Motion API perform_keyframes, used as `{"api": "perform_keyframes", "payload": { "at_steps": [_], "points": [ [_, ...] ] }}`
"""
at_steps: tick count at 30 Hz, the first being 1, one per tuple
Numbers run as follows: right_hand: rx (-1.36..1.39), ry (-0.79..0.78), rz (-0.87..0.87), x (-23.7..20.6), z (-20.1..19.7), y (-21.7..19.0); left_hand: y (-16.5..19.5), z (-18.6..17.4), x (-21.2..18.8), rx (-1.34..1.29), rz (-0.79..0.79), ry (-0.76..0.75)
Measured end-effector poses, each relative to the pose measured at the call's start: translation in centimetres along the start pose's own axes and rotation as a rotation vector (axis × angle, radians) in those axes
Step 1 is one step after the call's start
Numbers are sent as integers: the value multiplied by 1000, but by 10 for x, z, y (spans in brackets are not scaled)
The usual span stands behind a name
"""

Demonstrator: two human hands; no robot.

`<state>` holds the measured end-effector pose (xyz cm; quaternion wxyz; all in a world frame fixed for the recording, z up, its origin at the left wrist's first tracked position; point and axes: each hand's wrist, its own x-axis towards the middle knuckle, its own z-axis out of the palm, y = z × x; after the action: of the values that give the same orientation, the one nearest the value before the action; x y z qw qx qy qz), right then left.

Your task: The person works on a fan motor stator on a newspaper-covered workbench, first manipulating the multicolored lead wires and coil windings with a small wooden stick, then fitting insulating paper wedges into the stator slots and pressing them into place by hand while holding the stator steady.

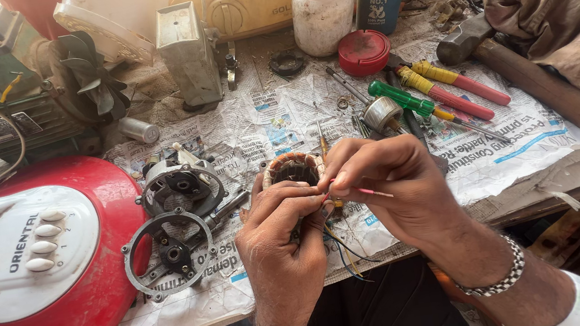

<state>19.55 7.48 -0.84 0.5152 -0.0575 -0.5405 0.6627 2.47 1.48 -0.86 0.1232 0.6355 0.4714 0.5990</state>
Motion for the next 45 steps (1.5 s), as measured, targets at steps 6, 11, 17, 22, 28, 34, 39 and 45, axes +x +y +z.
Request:
{"api": "perform_keyframes", "payload": {
  "at_steps": [6, 11, 17, 22, 28, 34, 39, 45],
  "points": [
    [-91, -30, -82, -5, 6, -19, 0, 0, 1, 5, 18, 3],
    [-225, -81, -192, -7, 7, -31, 0, 0, 0, -6, 1, -1],
    [-176, 48, -47, -1, 6, -25, -1, 1, 0, -7, 11, 16],
    [-537, -41, 59, -4, 5, -11, -3, 1, -1, -10, 23, 21],
    [-507, -89, 43, -4, -1, -8, -3, 1, -1, -28, -1, 19],
    [-396, -134, 27, -4, -2, -3, -1, 0, -1, -20, -15, 5],
    [-235, -78, 31, -5, 1, -1, 1, -1, 0, 10, -3, 15],
    [-128, -64, -46, -4, 8, -13, 2, -2, 1, 12, 8, -2]
  ]
}}
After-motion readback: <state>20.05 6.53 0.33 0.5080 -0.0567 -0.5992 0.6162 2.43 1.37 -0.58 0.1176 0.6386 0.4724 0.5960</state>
